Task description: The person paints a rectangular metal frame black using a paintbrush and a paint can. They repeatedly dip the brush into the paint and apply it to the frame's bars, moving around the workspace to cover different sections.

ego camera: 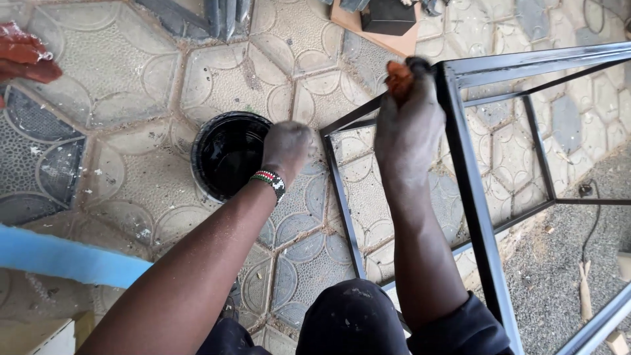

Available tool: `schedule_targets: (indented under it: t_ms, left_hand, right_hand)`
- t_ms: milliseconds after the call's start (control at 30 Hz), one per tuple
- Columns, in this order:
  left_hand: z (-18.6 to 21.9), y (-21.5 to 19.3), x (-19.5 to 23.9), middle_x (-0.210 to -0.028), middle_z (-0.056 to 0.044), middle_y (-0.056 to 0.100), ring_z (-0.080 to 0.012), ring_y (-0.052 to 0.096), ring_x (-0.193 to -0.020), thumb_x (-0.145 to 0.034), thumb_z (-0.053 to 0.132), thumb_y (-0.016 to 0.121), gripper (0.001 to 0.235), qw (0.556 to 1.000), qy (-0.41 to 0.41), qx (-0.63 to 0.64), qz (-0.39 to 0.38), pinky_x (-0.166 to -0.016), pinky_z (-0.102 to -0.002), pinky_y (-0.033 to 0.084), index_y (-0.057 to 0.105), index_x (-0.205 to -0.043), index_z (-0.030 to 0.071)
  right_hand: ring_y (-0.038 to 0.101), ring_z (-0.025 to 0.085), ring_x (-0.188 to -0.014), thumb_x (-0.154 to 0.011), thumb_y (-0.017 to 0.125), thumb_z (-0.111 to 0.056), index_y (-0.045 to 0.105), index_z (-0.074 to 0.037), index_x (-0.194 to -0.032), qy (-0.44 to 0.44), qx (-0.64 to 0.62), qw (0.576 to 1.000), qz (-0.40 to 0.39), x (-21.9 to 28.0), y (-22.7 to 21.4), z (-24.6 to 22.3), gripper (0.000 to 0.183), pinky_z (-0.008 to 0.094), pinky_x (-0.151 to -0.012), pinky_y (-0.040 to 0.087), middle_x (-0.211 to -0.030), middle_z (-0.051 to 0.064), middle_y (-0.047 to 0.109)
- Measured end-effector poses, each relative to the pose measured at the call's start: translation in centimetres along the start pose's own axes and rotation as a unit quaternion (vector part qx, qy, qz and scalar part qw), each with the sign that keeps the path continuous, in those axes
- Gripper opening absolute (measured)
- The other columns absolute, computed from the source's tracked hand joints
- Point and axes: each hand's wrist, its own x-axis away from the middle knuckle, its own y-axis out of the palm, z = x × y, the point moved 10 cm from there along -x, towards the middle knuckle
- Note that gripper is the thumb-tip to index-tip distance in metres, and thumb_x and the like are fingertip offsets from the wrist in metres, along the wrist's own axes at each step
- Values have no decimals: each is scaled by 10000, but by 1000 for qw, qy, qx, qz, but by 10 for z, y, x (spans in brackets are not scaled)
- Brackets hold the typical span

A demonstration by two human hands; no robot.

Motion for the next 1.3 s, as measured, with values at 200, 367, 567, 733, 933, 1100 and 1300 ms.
schedule_targets:
  t_ms: [200, 367, 567, 733, 933, 1100, 1300]
  left_hand:
    - [18, -29, 0, -790, -48, 729, -163, 770, -645, -1090, 146, 716, 158, 916, -105, 364, 128, -520, -248, 577, 799, -1187, 54]
    - [70, -39, 24, -854, -112, 727, -110, 721, -679, -1083, 159, 716, 186, 907, -86, 396, 113, -608, -296, 621, 778, -1232, 66]
    - [73, -36, 30, -820, -126, 713, -132, 745, -658, -1074, 175, 734, 138, 888, -74, 438, 119, -595, -332, 666, 782, -1172, 90]
    - [67, -33, 22, -865, -160, 775, -182, 819, -725, -1099, 209, 738, 156, 894, -79, 425, 119, -670, -366, 711, 780, -1200, 98]
    - [78, -32, 30, -948, -218, 829, -247, 882, -809, -1110, 207, 737, 211, 893, -87, 424, 123, -733, -372, 730, 779, -1274, 82]
    - [101, -50, 40, -947, -174, 858, -238, 896, -787, -1144, 210, 703, 179, 909, -57, 386, 147, -703, -321, 724, 803, -1256, 113]
    - [109, -46, 35, -866, -133, 828, -171, 848, -709, -1112, 229, 703, 171, 904, -22, 387, 180, -640, -250, 659, 794, -1206, 119]
  right_hand:
    - [835, 458, -1307, -1087, 672, -99, 671, -88, -1554, 72, 20, 977, -202, 43, 150, 34, 468, 675, -1099, 644, -1377, 110, 911]
    - [871, 404, -1272, -1111, 597, -122, 781, -55, -1413, -129, 267, 908, -296, 86, 309, 90, 360, 513, -959, 746, -1277, 126, 883]
    - [885, 435, -1200, -1107, 559, -182, 818, -39, -1365, -85, 246, 911, -322, 101, 351, 123, 392, 577, -919, 740, -1204, 138, 901]
    - [898, 463, -1136, -1104, 525, -236, 851, -25, -1321, -36, 227, 913, -339, 112, 352, 143, 445, 634, -884, 734, -1138, 150, 917]
    - [897, 477, -1105, -1097, 609, -272, 784, -137, -1345, 35, 206, 936, -283, 70, 230, 87, 332, 660, -911, 715, -1161, 139, 900]
    - [870, 463, -1221, -1140, 607, -210, 753, -244, -1397, 94, 69, 979, -167, 43, 88, 20, 298, 649, -1045, 648, -1216, 62, 948]
    - [899, 468, -1059, -1079, 719, -29, 759, -104, -1435, 49, 29, 996, -69, 17, 16, -2, 366, 630, -937, 706, -1135, 128, 938]
